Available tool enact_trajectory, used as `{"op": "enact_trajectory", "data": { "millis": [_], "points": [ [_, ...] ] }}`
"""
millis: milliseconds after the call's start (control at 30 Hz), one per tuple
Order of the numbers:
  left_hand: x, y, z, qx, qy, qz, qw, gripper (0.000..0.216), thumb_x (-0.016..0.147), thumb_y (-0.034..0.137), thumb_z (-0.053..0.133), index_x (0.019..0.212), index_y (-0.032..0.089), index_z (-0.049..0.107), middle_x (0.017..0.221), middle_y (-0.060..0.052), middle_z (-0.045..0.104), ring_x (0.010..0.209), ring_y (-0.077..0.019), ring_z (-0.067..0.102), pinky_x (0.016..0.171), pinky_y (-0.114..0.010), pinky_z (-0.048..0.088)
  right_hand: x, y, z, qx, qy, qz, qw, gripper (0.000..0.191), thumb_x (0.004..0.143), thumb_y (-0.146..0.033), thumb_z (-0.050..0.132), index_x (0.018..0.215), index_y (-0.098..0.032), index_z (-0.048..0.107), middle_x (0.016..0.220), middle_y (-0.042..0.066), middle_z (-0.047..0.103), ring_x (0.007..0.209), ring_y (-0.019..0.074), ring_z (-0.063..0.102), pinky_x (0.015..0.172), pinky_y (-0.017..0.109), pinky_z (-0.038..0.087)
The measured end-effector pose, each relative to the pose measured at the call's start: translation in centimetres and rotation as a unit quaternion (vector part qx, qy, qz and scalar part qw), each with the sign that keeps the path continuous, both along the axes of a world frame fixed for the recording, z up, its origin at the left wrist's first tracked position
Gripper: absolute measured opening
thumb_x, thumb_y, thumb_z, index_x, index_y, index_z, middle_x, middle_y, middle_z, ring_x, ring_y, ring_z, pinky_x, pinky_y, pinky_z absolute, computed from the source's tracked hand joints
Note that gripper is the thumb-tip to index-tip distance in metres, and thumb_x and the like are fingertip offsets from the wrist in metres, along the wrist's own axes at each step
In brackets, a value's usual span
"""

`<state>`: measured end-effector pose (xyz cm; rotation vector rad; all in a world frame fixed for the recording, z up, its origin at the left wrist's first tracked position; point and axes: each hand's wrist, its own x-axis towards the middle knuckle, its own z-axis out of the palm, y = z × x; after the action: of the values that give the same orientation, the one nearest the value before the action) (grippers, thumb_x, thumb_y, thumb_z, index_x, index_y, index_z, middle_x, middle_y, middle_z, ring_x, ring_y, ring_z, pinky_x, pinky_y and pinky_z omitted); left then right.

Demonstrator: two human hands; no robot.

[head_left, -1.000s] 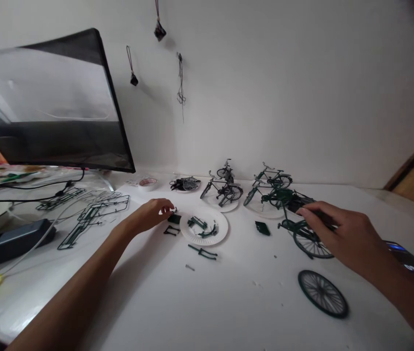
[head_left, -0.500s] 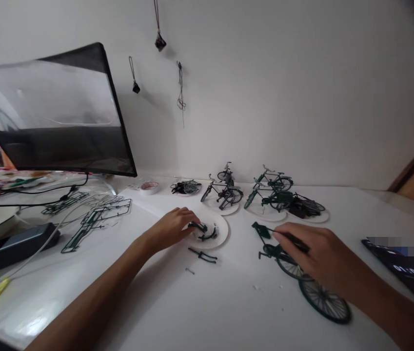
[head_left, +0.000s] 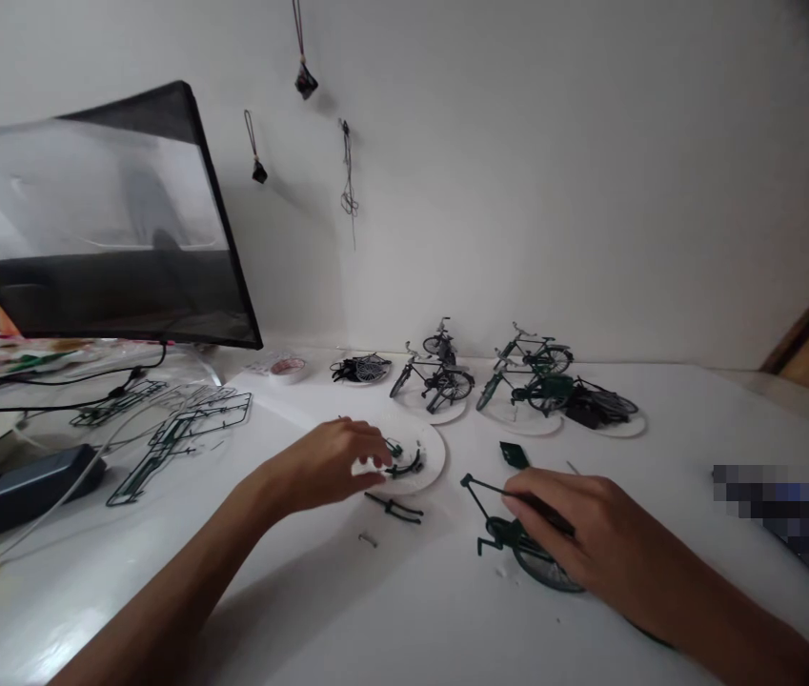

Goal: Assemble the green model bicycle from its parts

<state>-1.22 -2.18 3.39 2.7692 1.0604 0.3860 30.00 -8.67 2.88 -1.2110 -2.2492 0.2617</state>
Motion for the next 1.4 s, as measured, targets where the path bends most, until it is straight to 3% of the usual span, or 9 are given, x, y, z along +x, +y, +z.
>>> {"op": "enact_trajectory", "data": {
  "millis": [100, 200, 400, 567, 667, 767, 833, 1000, 1400],
  "points": [
    [1.5, -1.3, 0.1, -0.031, 0.034, -0.048, 0.998, 0.020, 0.087, 0.025, 0.070, 0.107, 0.023, 0.069, 0.107, -0.002, 0.071, 0.093, -0.0192, 0.065, 0.080, -0.032, 0.049, 0.0, 0.1, -0.2, -0.009, 0.020, -0.012, 1.000, 0.021, 0.092, -0.039, 0.057, 0.094, -0.026, 0.074, 0.082, 0.006, 0.073, 0.068, 0.0211, 0.065, 0.068, 0.034, 0.051],
    [2.5, -2.1, -0.4, -0.013, 0.071, -0.059, 0.996, 0.020, 0.086, 0.017, 0.068, 0.106, 0.021, 0.068, 0.103, -0.004, 0.071, 0.091, -0.0213, 0.066, 0.080, -0.035, 0.048, -0.1, 0.1, -0.4, -0.042, 0.049, -0.028, 0.998, 0.023, 0.093, -0.042, 0.056, 0.095, -0.026, 0.072, 0.082, 0.006, 0.072, 0.069, 0.0213, 0.064, 0.067, 0.033, 0.051],
    [2.8, -2.2, -1.4, -0.004, 0.062, -0.065, 0.996, 0.027, 0.080, 0.001, 0.056, 0.100, 0.016, 0.066, 0.094, -0.006, 0.069, 0.084, -0.0216, 0.063, 0.076, -0.035, 0.048, -0.8, 0.2, -1.5, -0.198, 0.148, -0.049, 0.968, 0.027, 0.094, -0.047, 0.053, 0.102, -0.026, 0.067, 0.081, 0.004, 0.069, 0.073, 0.0204, 0.064, 0.060, 0.029, 0.049],
    [1.9, -1.9, 0.0, -0.130, -0.082, -0.043, 0.987, 0.023, 0.086, 0.008, 0.054, 0.099, 0.020, 0.068, 0.098, -0.004, 0.069, 0.084, -0.0161, 0.064, 0.071, -0.027, 0.051, -1.8, 0.4, -2.7, -0.332, 0.250, -0.055, 0.908, 0.035, 0.094, -0.051, 0.052, 0.115, -0.023, 0.059, 0.086, 0.002, 0.066, 0.082, 0.0193, 0.062, 0.073, 0.031, 0.048],
    [2.3, -1.7, 0.2, -0.228, -0.268, -0.016, 0.936, 0.006, 0.086, 0.015, 0.061, 0.090, 0.018, 0.065, 0.098, -0.005, 0.069, 0.090, -0.0158, 0.066, 0.082, -0.029, 0.055, -2.4, 0.4, -2.9, -0.385, 0.304, -0.065, 0.869, 0.036, 0.091, -0.048, 0.056, 0.116, -0.022, 0.058, 0.088, 0.002, 0.066, 0.084, 0.0196, 0.063, 0.075, 0.031, 0.047],
    [3.4, -1.4, -0.6, -0.305, -0.440, 0.008, 0.845, 0.015, 0.080, 0.020, 0.073, 0.080, 0.015, 0.058, 0.095, -0.007, 0.069, 0.090, -0.0167, 0.068, 0.083, -0.032, 0.058, -2.7, 0.3, -2.8, -0.391, 0.333, -0.053, 0.857, 0.031, 0.090, -0.045, 0.058, 0.113, -0.023, 0.059, 0.087, 0.001, 0.065, 0.083, 0.0181, 0.062, 0.072, 0.029, 0.047],
    [4.2, -1.5, -1.1, -0.323, -0.475, 0.037, 0.817, 0.022, 0.075, 0.022, 0.078, 0.080, 0.014, 0.059, 0.091, -0.007, 0.071, 0.086, -0.0175, 0.070, 0.080, -0.033, 0.060, -2.8, 0.2, -2.9, -0.380, 0.337, -0.038, 0.860, 0.029, 0.092, -0.045, 0.057, 0.111, -0.023, 0.060, 0.084, 0.000, 0.064, 0.080, 0.0171, 0.060, 0.070, 0.028, 0.047],
    [4.9, -1.9, -1.1, -0.307, -0.492, 0.092, 0.810, 0.025, 0.070, 0.027, 0.083, 0.083, 0.015, 0.064, 0.085, -0.008, 0.074, 0.080, -0.0202, 0.072, 0.075, -0.036, 0.062, -2.6, 0.3, -3.7, -0.339, 0.337, -0.011, 0.878, 0.032, 0.094, -0.047, 0.054, 0.113, -0.022, 0.061, 0.083, 0.001, 0.064, 0.078, 0.0173, 0.061, 0.069, 0.028, 0.048],
    [4.8, -2.0, -1.4, -0.280, -0.488, 0.084, 0.822, 0.021, 0.072, 0.027, 0.082, 0.080, 0.016, 0.066, 0.086, -0.006, 0.074, 0.082, -0.0201, 0.072, 0.074, -0.034, 0.063, -2.6, 0.2, -4.0, -0.349, 0.349, 0.002, 0.870, 0.032, 0.096, -0.047, 0.053, 0.117, -0.024, 0.059, 0.086, 0.000, 0.065, 0.079, 0.0166, 0.063, 0.072, 0.029, 0.047]
  ]
}}
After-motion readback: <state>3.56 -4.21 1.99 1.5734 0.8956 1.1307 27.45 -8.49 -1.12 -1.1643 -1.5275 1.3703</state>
